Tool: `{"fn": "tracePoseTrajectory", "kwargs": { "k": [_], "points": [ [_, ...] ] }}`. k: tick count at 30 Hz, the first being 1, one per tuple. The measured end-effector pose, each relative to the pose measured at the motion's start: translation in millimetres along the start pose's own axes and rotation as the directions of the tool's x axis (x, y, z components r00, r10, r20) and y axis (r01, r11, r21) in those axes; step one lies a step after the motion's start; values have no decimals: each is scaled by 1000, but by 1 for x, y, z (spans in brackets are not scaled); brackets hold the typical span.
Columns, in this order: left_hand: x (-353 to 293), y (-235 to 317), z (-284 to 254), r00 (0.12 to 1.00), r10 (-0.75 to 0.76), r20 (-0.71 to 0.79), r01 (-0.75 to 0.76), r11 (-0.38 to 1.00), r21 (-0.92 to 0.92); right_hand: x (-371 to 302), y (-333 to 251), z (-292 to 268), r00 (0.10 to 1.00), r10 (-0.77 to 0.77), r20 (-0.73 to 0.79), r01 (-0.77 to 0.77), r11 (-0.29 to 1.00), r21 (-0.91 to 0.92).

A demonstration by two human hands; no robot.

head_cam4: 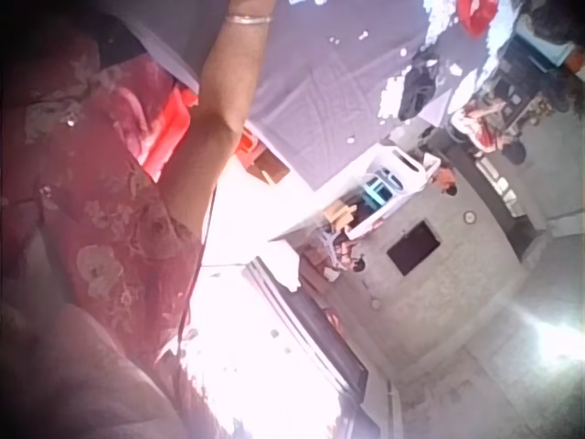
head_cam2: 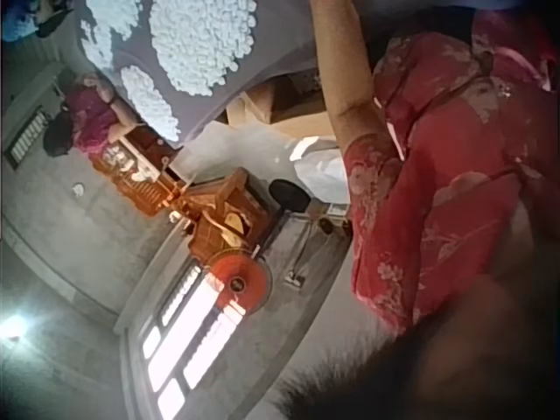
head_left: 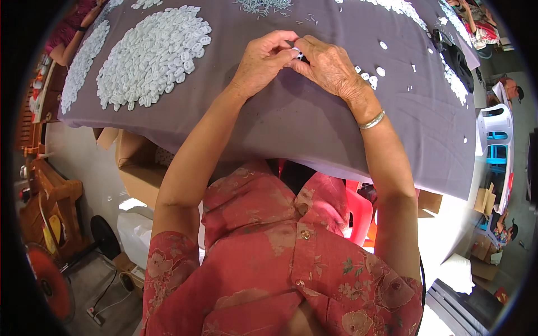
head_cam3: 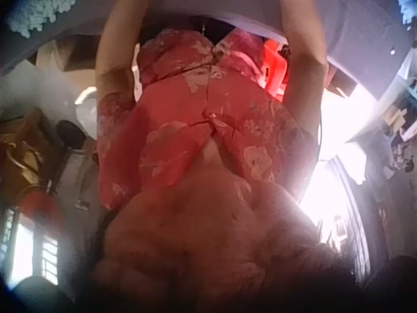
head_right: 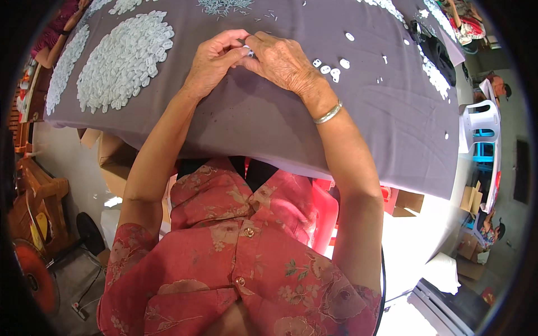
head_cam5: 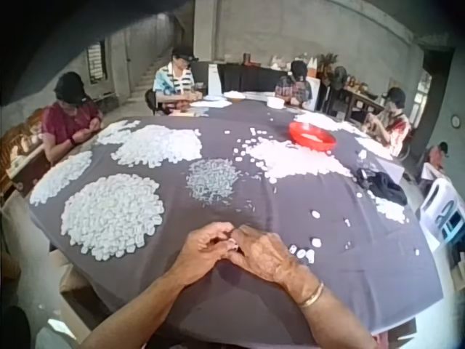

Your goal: The person assembles plastic pieces by inserting pins into plastic components by hand and pushing them into place with a toothpick.

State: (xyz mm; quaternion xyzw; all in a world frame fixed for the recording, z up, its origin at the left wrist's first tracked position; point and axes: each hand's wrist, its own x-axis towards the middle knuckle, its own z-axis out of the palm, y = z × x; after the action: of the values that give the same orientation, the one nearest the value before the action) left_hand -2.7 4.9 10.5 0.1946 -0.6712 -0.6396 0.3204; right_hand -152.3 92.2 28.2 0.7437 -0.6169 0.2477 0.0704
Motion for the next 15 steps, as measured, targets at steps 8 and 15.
{"fn": "tracePoseTrajectory", "kwargs": {
  "k": [8, 15],
  "points": [
    [-3, 9, 0, 999, -28, 19, 27, 999, 37, -2, -1, 4, 998, -29, 59, 31, 999, -22],
    [-3, 7, -3, 999, -22, 39, 23, 999, -28, -2, -7, 6, 993, 29, 117, -31, 999, 15]
  ]
}}
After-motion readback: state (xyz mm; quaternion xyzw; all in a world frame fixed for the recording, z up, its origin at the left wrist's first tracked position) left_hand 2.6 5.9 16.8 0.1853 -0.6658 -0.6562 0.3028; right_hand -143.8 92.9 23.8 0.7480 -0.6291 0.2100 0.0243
